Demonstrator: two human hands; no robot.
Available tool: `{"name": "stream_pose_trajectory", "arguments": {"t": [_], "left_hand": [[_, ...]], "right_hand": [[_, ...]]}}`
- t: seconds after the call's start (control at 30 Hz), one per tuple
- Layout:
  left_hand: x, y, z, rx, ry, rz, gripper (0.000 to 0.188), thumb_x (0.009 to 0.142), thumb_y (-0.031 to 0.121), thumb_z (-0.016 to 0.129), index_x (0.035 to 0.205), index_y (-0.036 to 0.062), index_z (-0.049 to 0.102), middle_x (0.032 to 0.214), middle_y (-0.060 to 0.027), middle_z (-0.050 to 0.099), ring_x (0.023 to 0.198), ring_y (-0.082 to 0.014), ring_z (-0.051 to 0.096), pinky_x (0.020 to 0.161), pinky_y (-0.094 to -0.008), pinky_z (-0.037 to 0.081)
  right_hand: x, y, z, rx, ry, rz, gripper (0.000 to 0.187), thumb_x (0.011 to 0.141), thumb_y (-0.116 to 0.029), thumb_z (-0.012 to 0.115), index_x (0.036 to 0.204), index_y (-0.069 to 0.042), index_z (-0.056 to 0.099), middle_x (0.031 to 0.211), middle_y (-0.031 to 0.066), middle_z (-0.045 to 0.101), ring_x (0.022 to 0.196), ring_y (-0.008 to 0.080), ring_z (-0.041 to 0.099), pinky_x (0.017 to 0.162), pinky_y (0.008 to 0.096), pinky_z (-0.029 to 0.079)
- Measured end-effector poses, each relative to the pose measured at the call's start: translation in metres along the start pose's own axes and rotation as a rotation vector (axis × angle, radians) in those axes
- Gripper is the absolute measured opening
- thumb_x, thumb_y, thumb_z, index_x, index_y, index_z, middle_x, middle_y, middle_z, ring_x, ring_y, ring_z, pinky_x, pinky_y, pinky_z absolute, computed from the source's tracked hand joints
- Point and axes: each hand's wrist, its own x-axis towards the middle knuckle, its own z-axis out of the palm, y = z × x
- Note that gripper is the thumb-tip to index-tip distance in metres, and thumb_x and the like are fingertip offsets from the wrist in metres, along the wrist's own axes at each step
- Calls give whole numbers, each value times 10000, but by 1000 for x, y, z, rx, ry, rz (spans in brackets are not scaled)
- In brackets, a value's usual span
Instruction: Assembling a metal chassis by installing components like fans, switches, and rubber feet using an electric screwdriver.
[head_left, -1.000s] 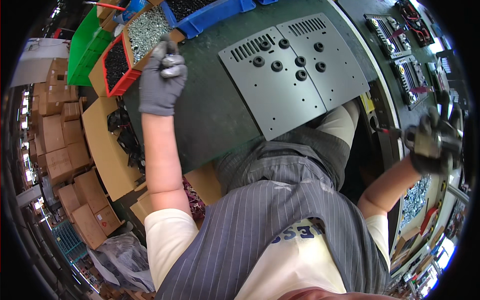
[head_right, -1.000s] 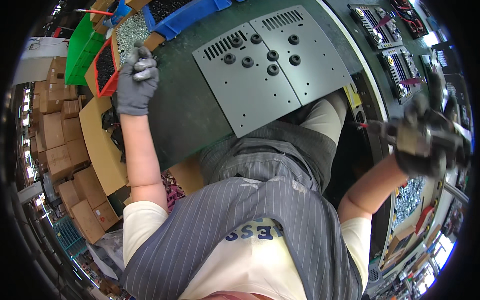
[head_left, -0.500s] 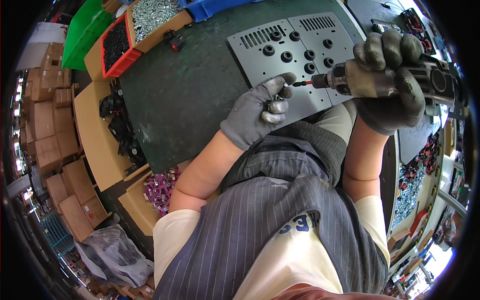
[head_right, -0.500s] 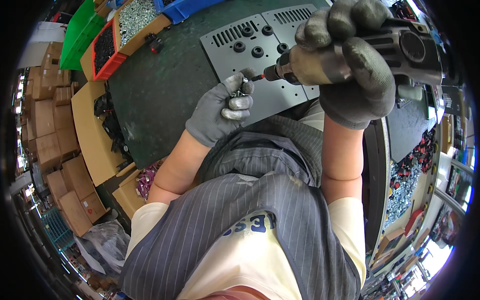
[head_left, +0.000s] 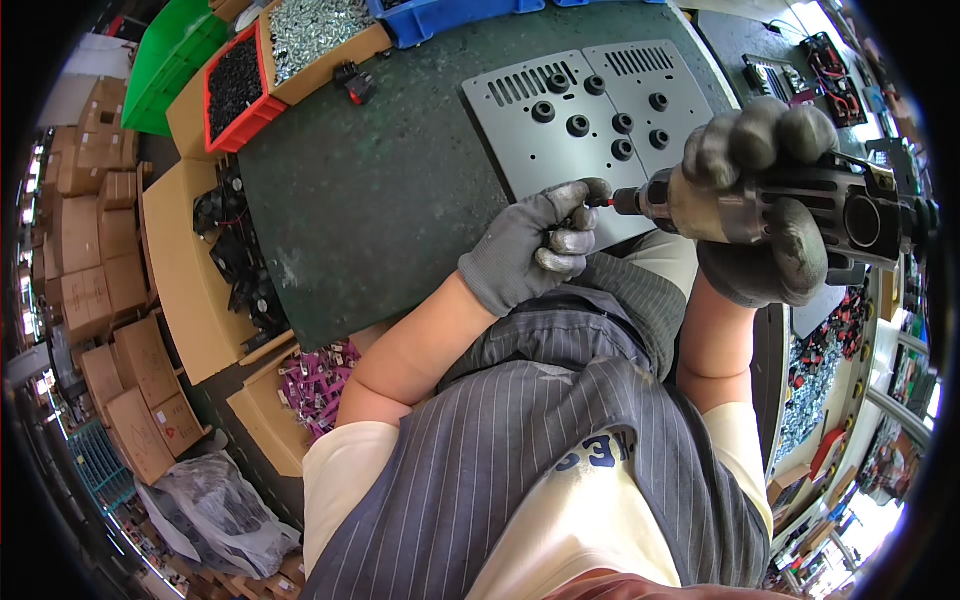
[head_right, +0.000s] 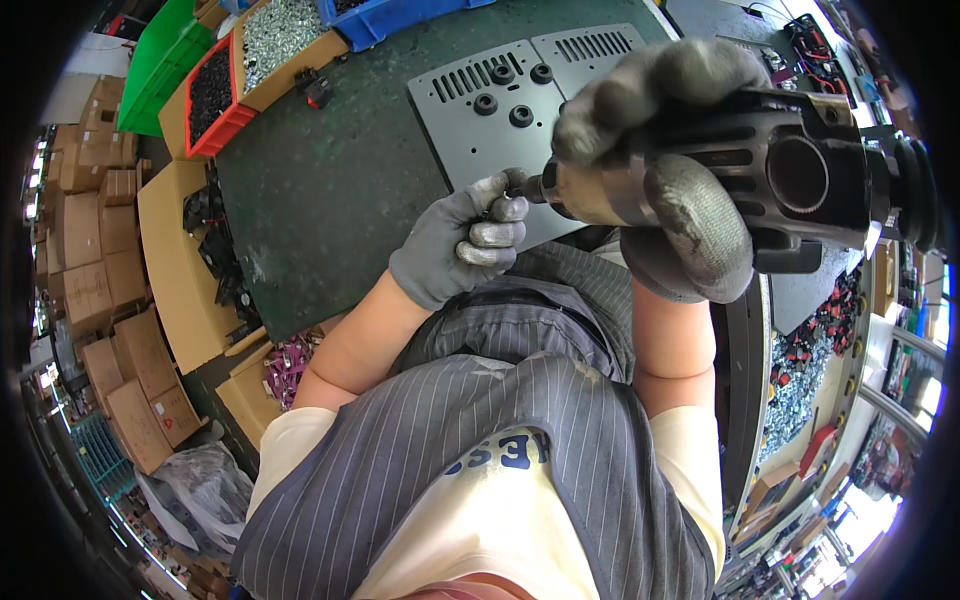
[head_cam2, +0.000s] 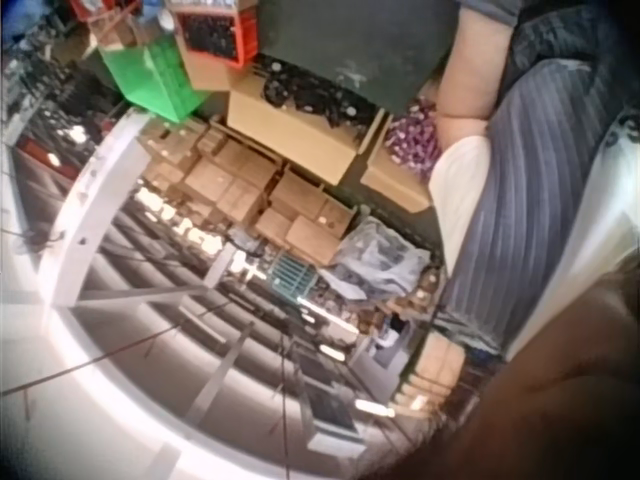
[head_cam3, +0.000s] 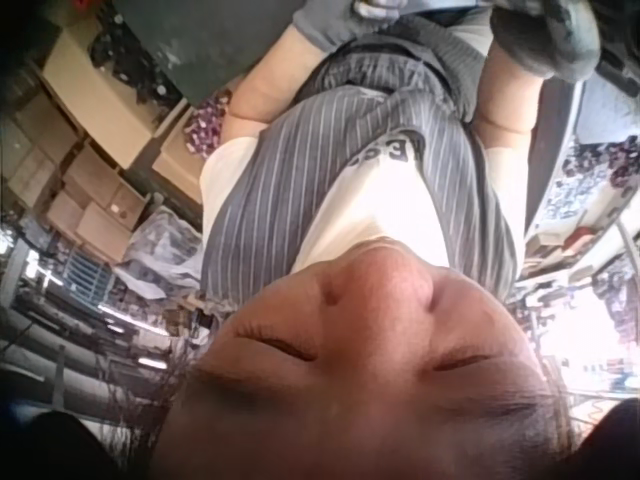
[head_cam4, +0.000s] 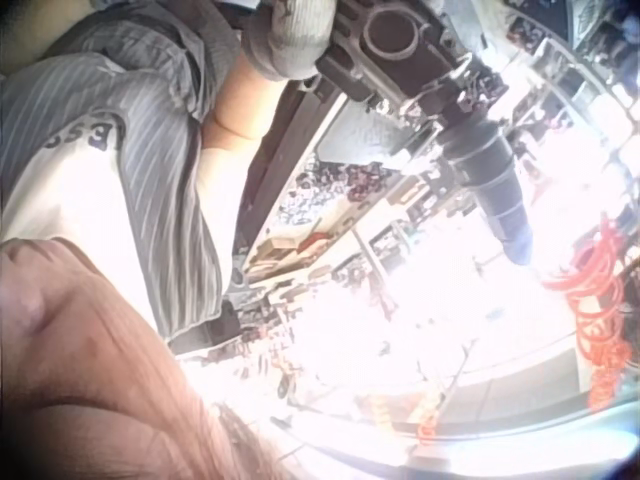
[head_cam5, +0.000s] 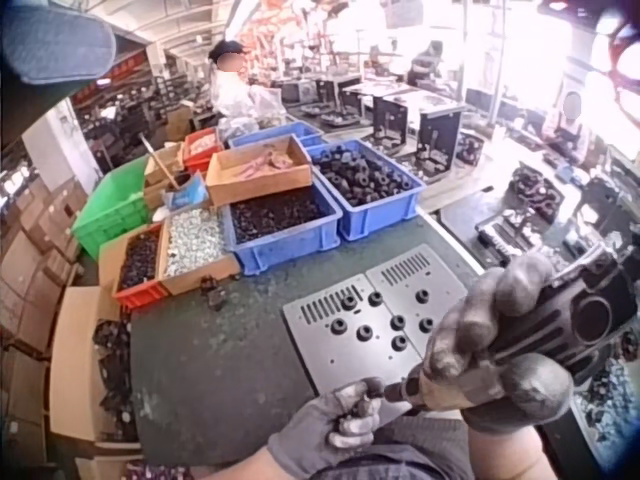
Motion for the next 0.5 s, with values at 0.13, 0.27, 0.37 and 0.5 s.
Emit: {"name": "stream_pose_trajectory", "arguments": {"t": [0.13, 0.27, 0.37, 0.5], "left_hand": [[-1, 3, 3, -20, -54, 21, 252, 954, 199, 474, 1113, 8, 514, 809, -32, 515, 577, -43, 414, 407, -131, 354], [2, 9, -2, -14, -104, 17, 283, 955, 237, 480, 1119, 11, 518, 811, -33, 535, 572, -46, 420, 418, -136, 345], [1, 4, 6, 71, -8, 41, 397, 956, 356, 453, 1148, 15, 516, 868, -56, 571, 591, -81, 468, 437, -172, 377], [-2, 11, 26, 211, 234, 81, 535, 945, 482, 397, 1178, 13, 510, 953, -85, 597, 654, -124, 530, 488, -211, 422]], "right_hand": [[13, 24, -6, 24, -145, -67, 742, 689, -495, 711, 1261, -116, 428, 1283, 197, 470, 1278, 480, 326, 1017, 604, 313], [2, 36, -9, 173, -256, -3, 670, 711, -415, 718, 1229, -109, 423, 823, 33, 527, 631, 165, 521, 623, 321, 447], [4, 32, -11, 215, -92, 22, 595, 785, -363, 633, 1242, -54, 410, 849, 52, 536, 654, 165, 505, 582, 287, 406], [12, 26, -30, 377, 142, 121, 519, 843, -296, 520, 1238, 28, 427, 873, 68, 547, 725, 167, 477, 634, 275, 374]]}}
